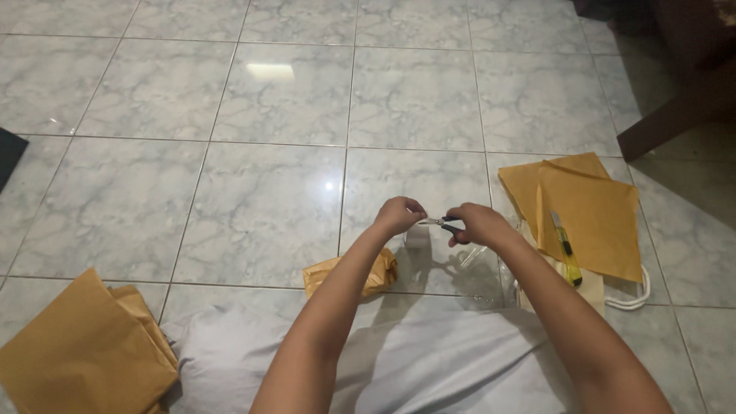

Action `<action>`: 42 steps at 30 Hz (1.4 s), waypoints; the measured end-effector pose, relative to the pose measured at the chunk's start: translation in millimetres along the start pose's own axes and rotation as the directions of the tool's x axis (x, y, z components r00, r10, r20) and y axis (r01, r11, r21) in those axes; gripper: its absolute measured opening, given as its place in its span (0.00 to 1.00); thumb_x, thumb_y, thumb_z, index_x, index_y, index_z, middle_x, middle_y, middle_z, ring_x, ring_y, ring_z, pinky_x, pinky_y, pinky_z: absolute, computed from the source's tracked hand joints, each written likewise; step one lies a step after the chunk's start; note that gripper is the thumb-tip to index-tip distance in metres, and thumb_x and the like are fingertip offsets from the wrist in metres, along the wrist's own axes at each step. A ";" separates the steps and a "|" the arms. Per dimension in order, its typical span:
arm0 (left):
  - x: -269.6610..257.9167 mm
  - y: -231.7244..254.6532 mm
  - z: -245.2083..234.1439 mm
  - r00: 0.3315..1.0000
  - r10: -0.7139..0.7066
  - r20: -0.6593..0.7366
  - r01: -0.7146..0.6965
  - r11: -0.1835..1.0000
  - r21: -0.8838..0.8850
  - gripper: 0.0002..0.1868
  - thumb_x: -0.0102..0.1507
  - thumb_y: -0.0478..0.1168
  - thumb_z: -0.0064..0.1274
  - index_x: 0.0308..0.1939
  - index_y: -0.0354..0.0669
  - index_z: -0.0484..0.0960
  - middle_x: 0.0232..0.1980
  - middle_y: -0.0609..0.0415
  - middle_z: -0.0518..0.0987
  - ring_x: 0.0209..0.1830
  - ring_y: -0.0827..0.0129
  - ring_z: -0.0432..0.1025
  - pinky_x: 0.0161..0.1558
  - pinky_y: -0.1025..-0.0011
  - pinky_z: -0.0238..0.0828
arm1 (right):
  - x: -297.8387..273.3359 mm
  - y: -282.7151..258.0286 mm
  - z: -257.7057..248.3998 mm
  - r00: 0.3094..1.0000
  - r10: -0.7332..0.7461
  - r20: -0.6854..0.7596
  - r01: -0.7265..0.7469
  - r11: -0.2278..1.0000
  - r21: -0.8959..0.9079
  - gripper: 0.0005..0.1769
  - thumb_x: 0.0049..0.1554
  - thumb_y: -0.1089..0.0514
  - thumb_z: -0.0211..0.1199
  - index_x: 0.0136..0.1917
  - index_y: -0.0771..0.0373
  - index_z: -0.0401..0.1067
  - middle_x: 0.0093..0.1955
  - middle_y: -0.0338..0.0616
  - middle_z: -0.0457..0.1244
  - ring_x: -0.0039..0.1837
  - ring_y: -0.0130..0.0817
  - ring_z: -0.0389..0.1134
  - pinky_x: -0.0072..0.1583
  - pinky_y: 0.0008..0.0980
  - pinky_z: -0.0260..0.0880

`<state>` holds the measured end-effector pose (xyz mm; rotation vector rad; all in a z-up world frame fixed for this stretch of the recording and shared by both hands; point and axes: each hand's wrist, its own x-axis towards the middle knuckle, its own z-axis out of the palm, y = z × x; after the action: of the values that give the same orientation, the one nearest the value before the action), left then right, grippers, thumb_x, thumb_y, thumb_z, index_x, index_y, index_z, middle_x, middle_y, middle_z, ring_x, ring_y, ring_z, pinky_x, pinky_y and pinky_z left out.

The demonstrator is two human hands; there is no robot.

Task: The person wraps small items in brown paper, folds the edges, and secures them with clear tape. They use scissors to cut the tape and place the finished packages aside.

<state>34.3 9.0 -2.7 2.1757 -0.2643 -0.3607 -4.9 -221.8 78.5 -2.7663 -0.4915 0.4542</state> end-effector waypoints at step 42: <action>-84.2 39.5 -58.9 0.550 0.802 -0.234 -0.497 0.539 0.680 0.09 0.58 0.37 0.59 0.42 0.47 0.80 0.45 0.58 0.78 0.49 0.63 0.72 0.48 0.62 0.66 | 54.3 -26.0 38.7 0.933 0.206 0.294 -0.302 0.010 0.953 0.14 0.55 0.54 0.69 0.48 0.67 0.76 0.44 0.44 0.69 0.45 0.32 0.70 0.49 0.31 0.75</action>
<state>-26.1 56.7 76.0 2.3779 -0.9758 0.8886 22.6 -169.2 38.4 -1.3402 0.3381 0.6370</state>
